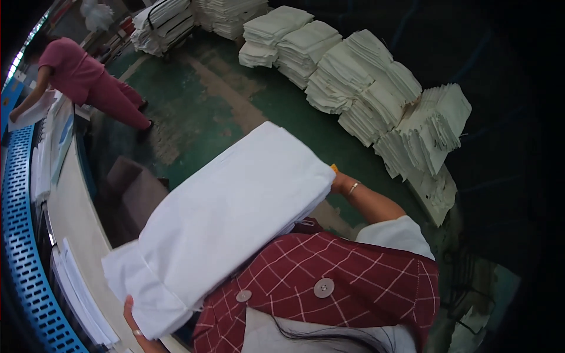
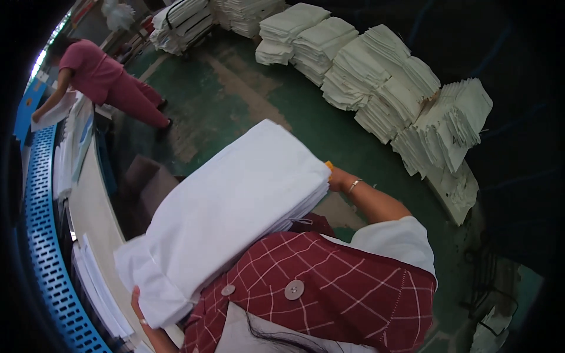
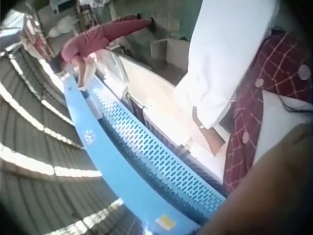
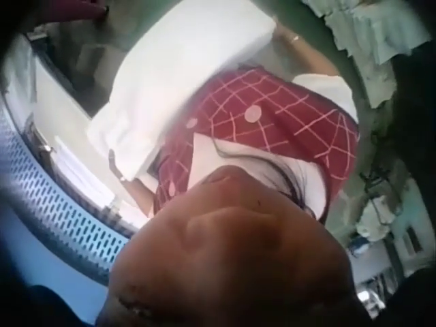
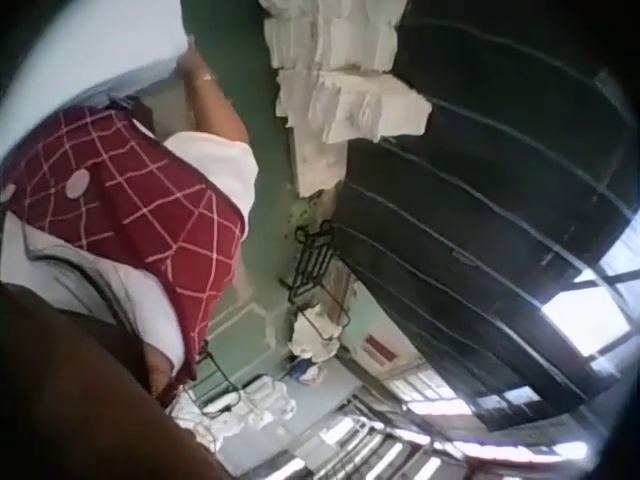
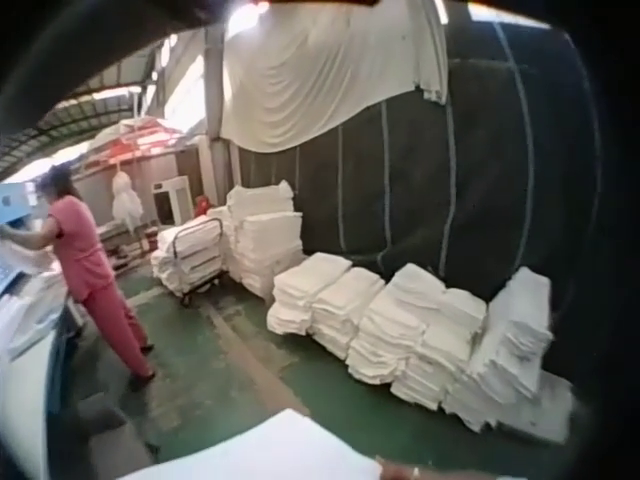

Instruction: Folding white linens and stacking them on a work table in a laundry facility.

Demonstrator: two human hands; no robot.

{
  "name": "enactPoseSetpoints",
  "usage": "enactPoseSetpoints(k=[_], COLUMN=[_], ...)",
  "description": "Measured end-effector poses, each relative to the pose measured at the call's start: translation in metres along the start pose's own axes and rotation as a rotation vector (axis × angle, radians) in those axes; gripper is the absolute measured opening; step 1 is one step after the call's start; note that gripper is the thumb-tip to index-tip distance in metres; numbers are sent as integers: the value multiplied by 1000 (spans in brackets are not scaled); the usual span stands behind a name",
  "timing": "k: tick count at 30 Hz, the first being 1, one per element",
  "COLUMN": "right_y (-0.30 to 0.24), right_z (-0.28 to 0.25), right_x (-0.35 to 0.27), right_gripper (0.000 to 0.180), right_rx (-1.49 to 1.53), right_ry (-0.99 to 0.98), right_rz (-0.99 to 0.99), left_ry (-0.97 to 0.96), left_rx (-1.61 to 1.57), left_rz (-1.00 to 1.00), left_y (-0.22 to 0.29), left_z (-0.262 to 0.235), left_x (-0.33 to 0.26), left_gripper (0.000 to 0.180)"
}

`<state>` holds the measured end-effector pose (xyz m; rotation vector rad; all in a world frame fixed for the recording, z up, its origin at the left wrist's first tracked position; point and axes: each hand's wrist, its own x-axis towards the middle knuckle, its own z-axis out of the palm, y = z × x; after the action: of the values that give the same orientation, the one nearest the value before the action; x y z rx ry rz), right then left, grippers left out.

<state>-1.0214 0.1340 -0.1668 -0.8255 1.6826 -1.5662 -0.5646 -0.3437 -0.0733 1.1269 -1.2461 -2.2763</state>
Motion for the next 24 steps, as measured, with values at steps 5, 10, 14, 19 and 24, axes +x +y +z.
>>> enactPoseSetpoints(k=[5, 10, 14, 19, 24], right_y=[56, 59, 70, 86, 39], right_z=[-330, -486, -626, -774, -906], right_x=[83, 207, 329, 514, 670], right_gripper=[44, 47, 51, 52, 57], right_rx=[61, 752, 747, 864, 828], right_ry=[253, 527, 688, 906, 1107], right_rz=[142, 262, 188, 140, 39], left_ry=[-35, -134, -277, -471, -668], left_rx=[170, 370, 476, 473, 453], left_rz=[-95, -145, -232, -311, -395], left_y=[51, 123, 159, 218, 320], left_z=[356, 559, 729, 972, 1217], left_x=[256, 521, 762, 1046, 1230], left_gripper=[62, 61, 58, 53, 47])
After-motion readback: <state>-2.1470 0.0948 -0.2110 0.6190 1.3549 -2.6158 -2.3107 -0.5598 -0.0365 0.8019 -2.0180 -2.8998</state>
